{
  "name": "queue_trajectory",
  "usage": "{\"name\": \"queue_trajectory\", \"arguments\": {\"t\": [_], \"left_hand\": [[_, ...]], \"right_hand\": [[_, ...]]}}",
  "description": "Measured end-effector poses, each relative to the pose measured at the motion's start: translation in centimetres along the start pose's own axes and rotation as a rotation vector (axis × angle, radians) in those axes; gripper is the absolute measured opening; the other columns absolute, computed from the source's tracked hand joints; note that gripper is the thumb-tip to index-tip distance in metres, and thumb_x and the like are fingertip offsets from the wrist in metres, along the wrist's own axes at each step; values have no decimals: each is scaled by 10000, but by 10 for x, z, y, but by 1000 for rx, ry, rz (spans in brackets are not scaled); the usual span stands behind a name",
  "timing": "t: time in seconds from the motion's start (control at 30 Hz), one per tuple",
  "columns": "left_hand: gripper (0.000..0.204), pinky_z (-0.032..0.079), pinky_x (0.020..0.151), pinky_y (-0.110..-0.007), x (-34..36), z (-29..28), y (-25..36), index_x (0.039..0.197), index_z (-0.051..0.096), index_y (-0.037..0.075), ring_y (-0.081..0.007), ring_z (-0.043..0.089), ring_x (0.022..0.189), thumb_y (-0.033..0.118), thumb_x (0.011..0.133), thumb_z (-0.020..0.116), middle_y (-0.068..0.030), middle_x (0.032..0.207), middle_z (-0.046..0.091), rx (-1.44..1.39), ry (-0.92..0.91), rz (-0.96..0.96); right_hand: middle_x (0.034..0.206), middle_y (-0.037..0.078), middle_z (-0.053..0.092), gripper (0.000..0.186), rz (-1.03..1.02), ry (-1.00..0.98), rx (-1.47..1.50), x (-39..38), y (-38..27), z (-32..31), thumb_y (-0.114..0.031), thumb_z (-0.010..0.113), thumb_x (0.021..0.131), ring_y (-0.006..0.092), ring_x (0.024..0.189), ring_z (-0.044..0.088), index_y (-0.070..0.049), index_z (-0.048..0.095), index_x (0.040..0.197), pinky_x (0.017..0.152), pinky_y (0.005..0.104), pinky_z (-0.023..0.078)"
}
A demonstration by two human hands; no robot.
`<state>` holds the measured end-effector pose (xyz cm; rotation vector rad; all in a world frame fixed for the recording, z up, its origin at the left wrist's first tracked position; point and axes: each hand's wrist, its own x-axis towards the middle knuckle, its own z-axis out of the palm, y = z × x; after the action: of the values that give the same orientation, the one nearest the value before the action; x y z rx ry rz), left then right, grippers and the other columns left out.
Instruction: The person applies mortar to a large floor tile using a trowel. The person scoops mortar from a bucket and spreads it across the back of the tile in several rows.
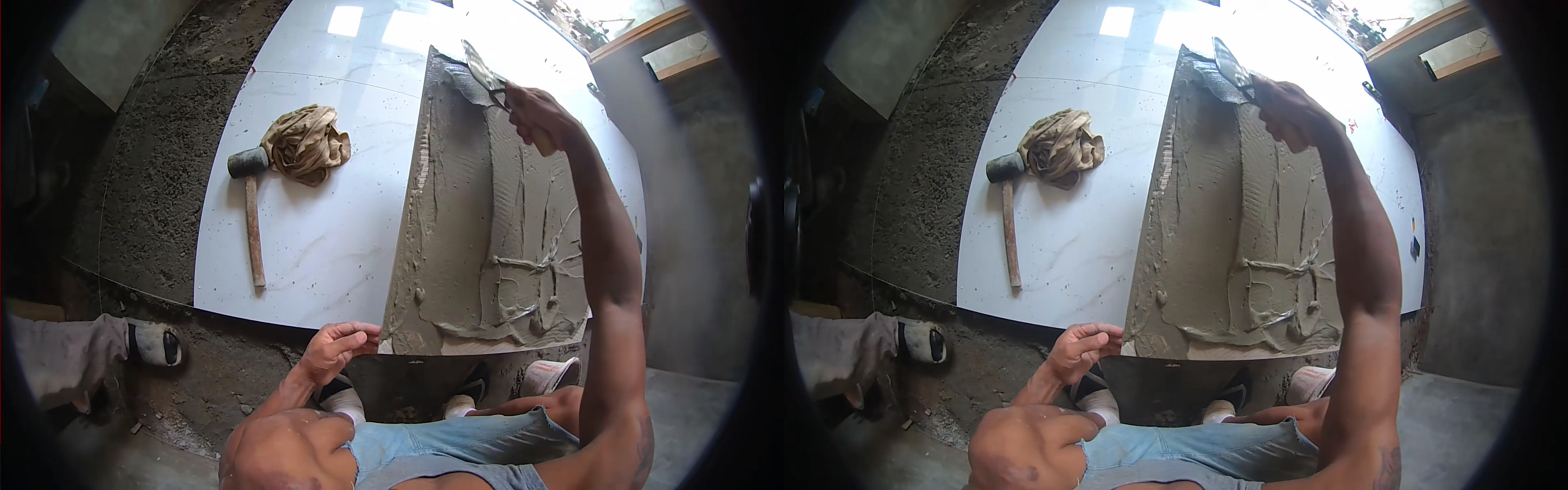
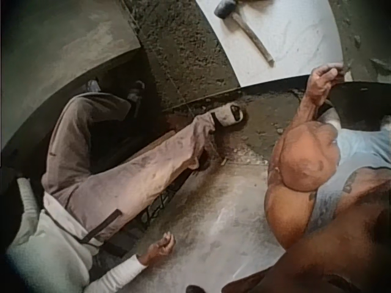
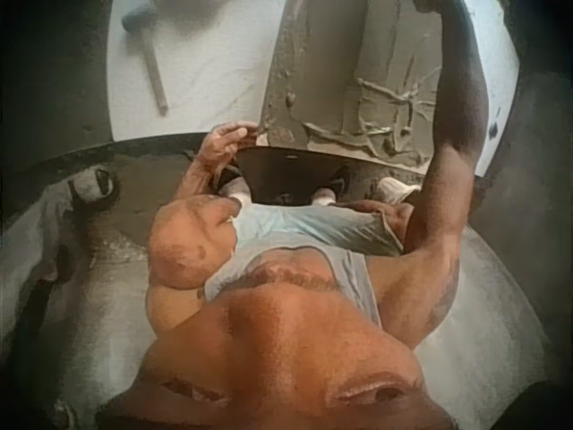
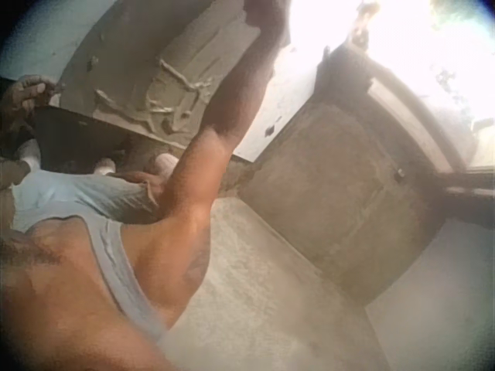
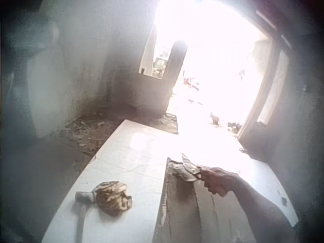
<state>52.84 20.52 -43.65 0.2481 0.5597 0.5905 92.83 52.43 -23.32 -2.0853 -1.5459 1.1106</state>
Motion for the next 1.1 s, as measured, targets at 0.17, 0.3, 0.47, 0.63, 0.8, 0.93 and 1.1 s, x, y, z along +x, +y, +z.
{"name": "queue_trajectory", "arguments": {"t": [0.17,0.3,0.47,0.63,0.8,0.93,1.1], "left_hand": [[305,524,999,-405,1,5,6,1250,635,-64,-245,688,1081,132,1021,586,-166,1147,715,14,-5,-15],[331,514,998,-406,-5,2,2,1253,633,-57,-236,689,1075,178,1025,584,-156,1150,717,73,-2,18],[369,521,992,-403,-4,2,0,1255,639,-53,-229,687,1070,235,1030,589,-147,1143,716,29,-1,36],[353,529,998,-451,-3,13,12,1233,653,-26,-233,678,1055,257,1038,575,-128,1130,708,19,-14,76],[296,544,994,-429,-6,18,9,1235,649,-28,-213,674,1054,167,1018,602,-123,1122,696,47,39,51],[291,550,1003,-441,-3,16,4,1221,642,-37,-216,671,1064,73,953,676,-126,1098,701,57,60,28],[307,577,964,-437,-6,18,19,1186,651,-40,-242,706,1001,41,904,738,-119,1063,702,247,92,-48]], "right_hand": [[695,0,530,486,71,-131,-115,-20,11,4,-585,507,1021,100,521,530,-108,525,932,424,290,466],[688,-16,523,439,119,-257,-353,-81,13,27,-560,465,1045,100,504,519,-138,509,931,409,289,457],[699,-16,480,385,169,-535,-401,-193,25,59,-417,418,1097,102,549,519,-66,568,1150,455,328,476],[758,277,597,498,-175,-550,-552,-285,56,83,-500,442,1060,498,817,609,-6,492,1023,721,563,459],[848,242,656,375,-186,-598,-561,-326,75,114,-400,539,1026,490,817,635,-27,500,1010,697,559,487],[842,236,646,328,-83,-513,-687,-359,72,92,-338,604,992,477,810,634,-27,500,1001,679,549,482],[835,253,631,290,-34,-230,-378,-384,75,114,-287,603,997,489,815,611,-19,508,1054,685,536,466]]}}
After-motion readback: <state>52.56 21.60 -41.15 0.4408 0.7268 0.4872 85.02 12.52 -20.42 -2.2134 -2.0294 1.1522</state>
